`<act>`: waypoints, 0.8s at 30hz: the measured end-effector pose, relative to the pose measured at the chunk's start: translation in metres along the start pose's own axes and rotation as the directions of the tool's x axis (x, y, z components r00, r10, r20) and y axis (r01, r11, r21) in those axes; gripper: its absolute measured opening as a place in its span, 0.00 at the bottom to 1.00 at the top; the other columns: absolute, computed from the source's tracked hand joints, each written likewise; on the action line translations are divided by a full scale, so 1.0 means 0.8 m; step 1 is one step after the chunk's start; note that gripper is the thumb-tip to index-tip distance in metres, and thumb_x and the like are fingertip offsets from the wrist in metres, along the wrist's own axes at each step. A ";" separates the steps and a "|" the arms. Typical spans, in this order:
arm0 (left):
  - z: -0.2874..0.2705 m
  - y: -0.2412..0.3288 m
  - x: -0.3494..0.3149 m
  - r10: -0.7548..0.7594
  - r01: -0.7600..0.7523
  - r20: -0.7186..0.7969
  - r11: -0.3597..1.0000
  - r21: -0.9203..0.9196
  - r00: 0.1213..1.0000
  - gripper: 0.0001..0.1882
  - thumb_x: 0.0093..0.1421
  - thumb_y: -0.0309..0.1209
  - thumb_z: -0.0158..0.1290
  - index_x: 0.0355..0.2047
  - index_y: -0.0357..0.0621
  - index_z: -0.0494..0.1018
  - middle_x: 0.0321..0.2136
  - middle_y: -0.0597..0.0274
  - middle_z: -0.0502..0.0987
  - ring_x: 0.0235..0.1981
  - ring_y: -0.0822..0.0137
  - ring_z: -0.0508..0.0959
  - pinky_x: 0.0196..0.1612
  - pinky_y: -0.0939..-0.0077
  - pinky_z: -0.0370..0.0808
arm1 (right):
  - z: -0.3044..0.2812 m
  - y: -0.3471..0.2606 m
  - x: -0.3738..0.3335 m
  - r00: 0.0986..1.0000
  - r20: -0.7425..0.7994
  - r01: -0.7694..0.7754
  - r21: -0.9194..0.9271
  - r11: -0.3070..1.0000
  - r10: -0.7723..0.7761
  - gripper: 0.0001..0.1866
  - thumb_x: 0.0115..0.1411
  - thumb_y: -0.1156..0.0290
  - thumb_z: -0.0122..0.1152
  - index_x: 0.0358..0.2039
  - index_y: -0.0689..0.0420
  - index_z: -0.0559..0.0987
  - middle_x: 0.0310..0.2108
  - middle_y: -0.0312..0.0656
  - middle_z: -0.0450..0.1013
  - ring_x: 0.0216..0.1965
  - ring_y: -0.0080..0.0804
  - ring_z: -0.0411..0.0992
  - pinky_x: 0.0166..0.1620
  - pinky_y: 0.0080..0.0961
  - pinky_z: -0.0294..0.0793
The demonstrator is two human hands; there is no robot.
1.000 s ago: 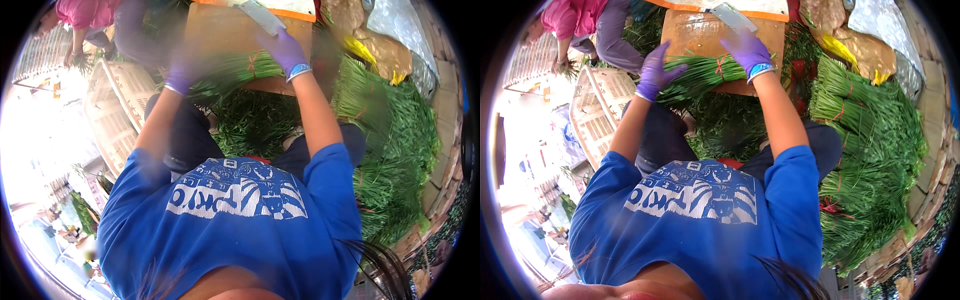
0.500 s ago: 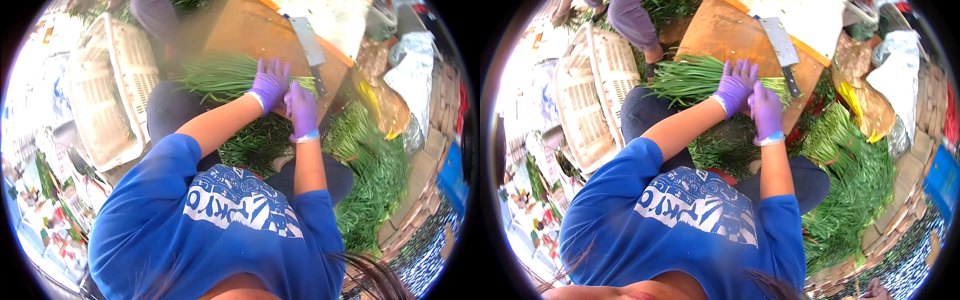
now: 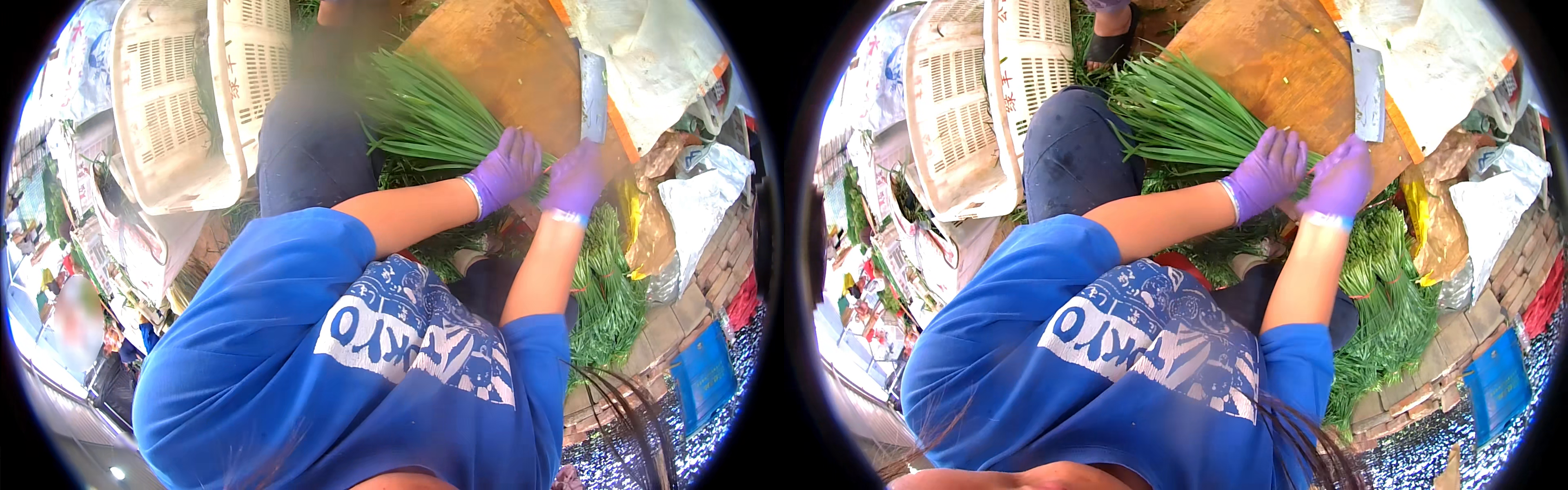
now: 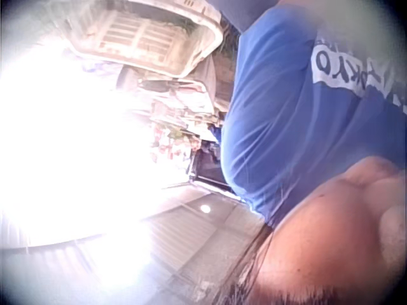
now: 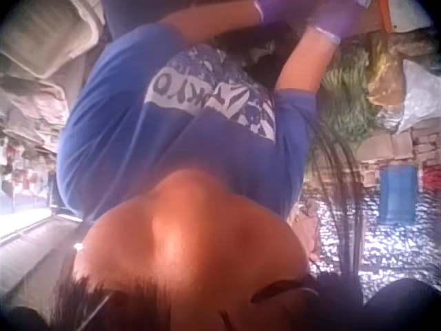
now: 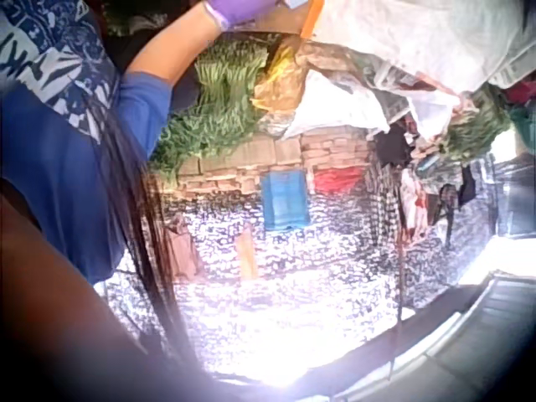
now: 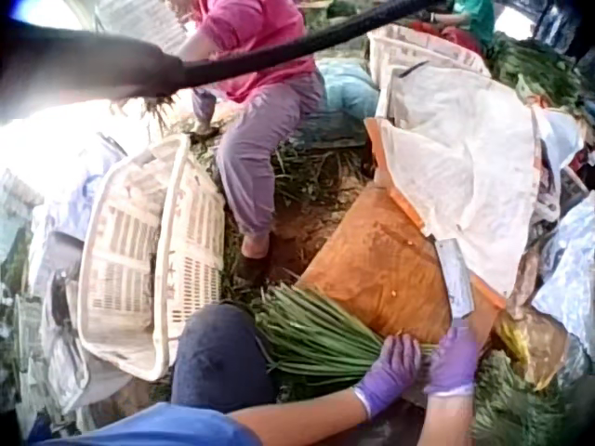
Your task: The person sorts through bundles of green stalks, uses a knife to trim the root ends, and ties the stalks into bundles with red plastic ribbon.
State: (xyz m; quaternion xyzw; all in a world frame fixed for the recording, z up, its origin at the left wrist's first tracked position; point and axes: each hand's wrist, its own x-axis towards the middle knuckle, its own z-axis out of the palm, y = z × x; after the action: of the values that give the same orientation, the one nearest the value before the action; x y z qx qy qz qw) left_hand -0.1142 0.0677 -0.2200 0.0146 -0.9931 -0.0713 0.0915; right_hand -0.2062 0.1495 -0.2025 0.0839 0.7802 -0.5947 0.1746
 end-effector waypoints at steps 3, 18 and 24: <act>0.000 -0.001 0.005 -0.014 0.014 0.048 1.000 0.018 0.999 0.22 0.48 0.33 0.44 0.41 0.29 0.65 0.39 0.40 0.69 0.39 0.48 0.71 0.48 0.56 0.62 | 0.006 0.031 0.063 0.950 0.003 -0.308 0.160 0.938 0.312 0.11 0.52 0.66 0.48 0.17 0.55 0.66 0.10 0.30 0.56 0.10 0.20 0.50 0.14 0.20 0.46; -0.121 -0.055 -0.148 0.766 -0.737 -0.027 0.608 -0.297 0.643 0.08 0.49 0.33 0.44 0.30 0.46 0.68 0.26 0.65 0.70 0.27 0.67 0.74 0.32 0.68 0.71 | 0.039 0.010 -0.018 0.490 0.544 0.789 -0.610 0.080 -0.681 0.17 0.58 0.59 0.43 0.42 0.53 0.72 0.31 0.47 0.73 0.29 0.42 0.72 0.32 0.31 0.70; -0.186 -0.212 -0.132 -0.046 0.047 -0.017 0.999 0.010 0.999 0.12 0.51 0.42 0.49 0.35 0.57 0.72 0.14 0.66 0.70 0.16 0.67 0.73 0.16 0.73 0.69 | 0.043 0.022 -0.014 0.679 0.447 0.605 -0.790 0.099 -0.582 0.17 0.58 0.56 0.39 0.41 0.46 0.74 0.24 0.48 0.73 0.22 0.47 0.70 0.27 0.38 0.69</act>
State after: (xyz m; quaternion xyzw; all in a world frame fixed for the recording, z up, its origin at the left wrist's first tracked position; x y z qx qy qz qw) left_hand 0.0200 -0.1165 -0.1191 0.0389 -0.9921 -0.0679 0.0983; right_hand -0.1838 0.1222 -0.2223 -0.3508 0.9303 -0.0915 -0.0553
